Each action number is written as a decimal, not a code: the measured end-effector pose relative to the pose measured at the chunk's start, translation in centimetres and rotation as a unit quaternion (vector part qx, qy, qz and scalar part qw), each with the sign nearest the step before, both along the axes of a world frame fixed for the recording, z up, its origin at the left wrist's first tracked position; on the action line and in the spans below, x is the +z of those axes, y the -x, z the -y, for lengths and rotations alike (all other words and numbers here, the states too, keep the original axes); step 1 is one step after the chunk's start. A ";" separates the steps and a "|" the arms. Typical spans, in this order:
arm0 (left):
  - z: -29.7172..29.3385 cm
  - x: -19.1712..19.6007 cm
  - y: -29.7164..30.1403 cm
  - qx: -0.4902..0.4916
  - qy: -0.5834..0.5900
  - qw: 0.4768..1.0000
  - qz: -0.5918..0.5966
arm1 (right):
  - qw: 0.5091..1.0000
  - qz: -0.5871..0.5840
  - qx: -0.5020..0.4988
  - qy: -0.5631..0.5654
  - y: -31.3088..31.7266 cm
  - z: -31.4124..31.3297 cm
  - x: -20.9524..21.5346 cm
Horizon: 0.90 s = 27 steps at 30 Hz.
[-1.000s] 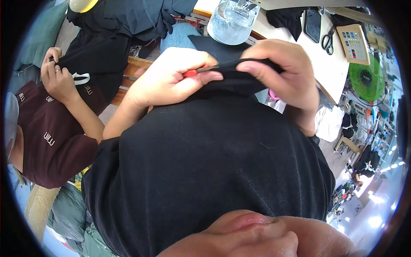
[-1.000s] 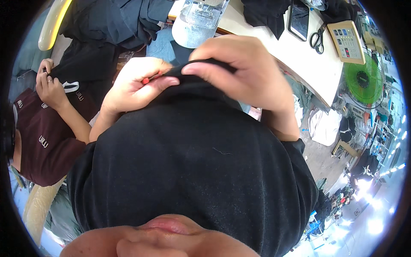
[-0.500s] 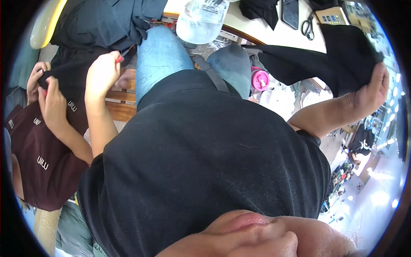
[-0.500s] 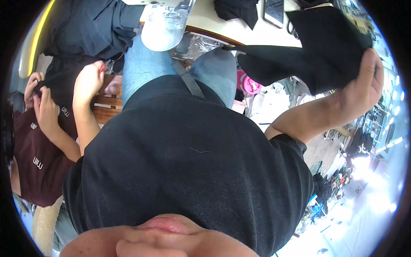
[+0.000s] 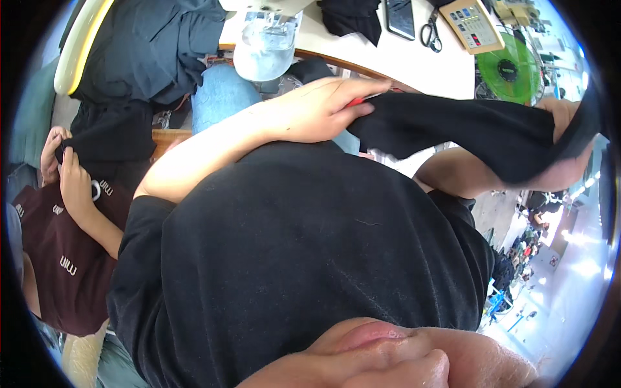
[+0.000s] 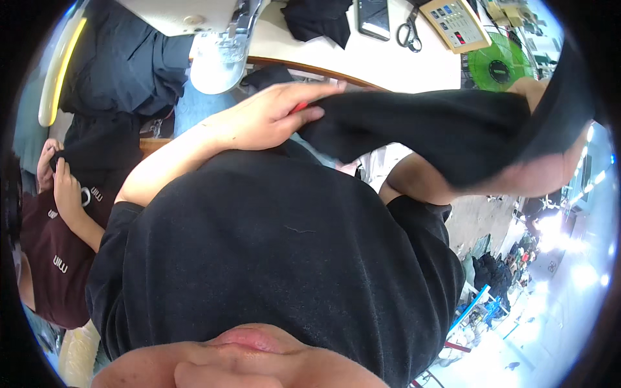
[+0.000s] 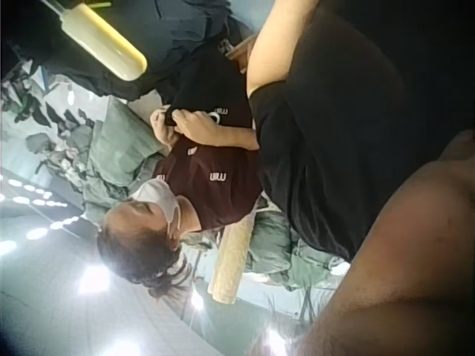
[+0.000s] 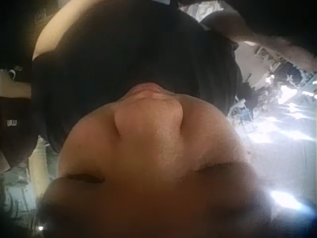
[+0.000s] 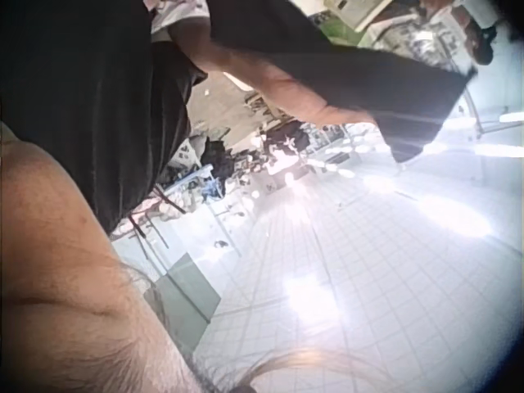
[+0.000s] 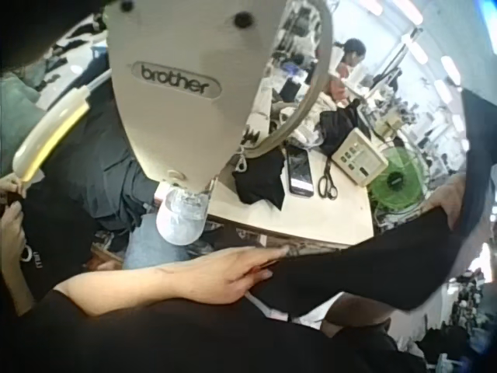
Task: The person picks up pieces of fabric, holds them by hand, and trims loose threads from the seams using thread snips.
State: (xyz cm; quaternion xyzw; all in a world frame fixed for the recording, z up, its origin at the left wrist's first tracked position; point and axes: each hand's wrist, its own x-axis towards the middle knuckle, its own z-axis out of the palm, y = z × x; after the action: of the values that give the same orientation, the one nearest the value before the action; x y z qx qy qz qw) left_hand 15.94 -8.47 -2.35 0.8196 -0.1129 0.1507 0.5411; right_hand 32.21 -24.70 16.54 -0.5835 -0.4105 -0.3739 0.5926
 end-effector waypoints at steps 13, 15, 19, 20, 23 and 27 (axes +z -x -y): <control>-9.9 -7.4 13.3 0.124 -0.043 0.947 -0.293 | 0.984 -0.069 -0.162 -0.031 -31.1 5.1 0.1; -10.4 -7.1 14.3 0.157 -0.116 0.936 -0.293 | 0.883 0.185 -0.381 0.204 -37.5 5.6 -2.6; -10.0 -5.0 16.5 0.238 -0.320 0.810 -0.431 | 0.794 -0.011 -0.335 0.507 -24.8 -3.4 -9.8; -10.0 -4.8 16.8 0.243 -0.341 0.814 -0.403 | 0.799 -0.023 -0.325 0.505 -22.8 -4.8 -10.2; -10.8 -3.2 16.0 0.204 -0.344 0.873 -0.278 | 0.884 0.044 -0.163 0.437 -17.8 -5.7 -12.3; -10.5 0.5 14.1 0.126 0.065 0.956 -0.256 | 0.916 0.066 -0.023 0.394 -10.5 -10.5 -15.9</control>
State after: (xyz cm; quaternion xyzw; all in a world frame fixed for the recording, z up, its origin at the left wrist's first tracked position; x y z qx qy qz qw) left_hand 1.84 1.99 -1.81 0.8014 0.1435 0.0102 0.5805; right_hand 42.70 -14.23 0.63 -0.7529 -0.5493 -0.2334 0.2774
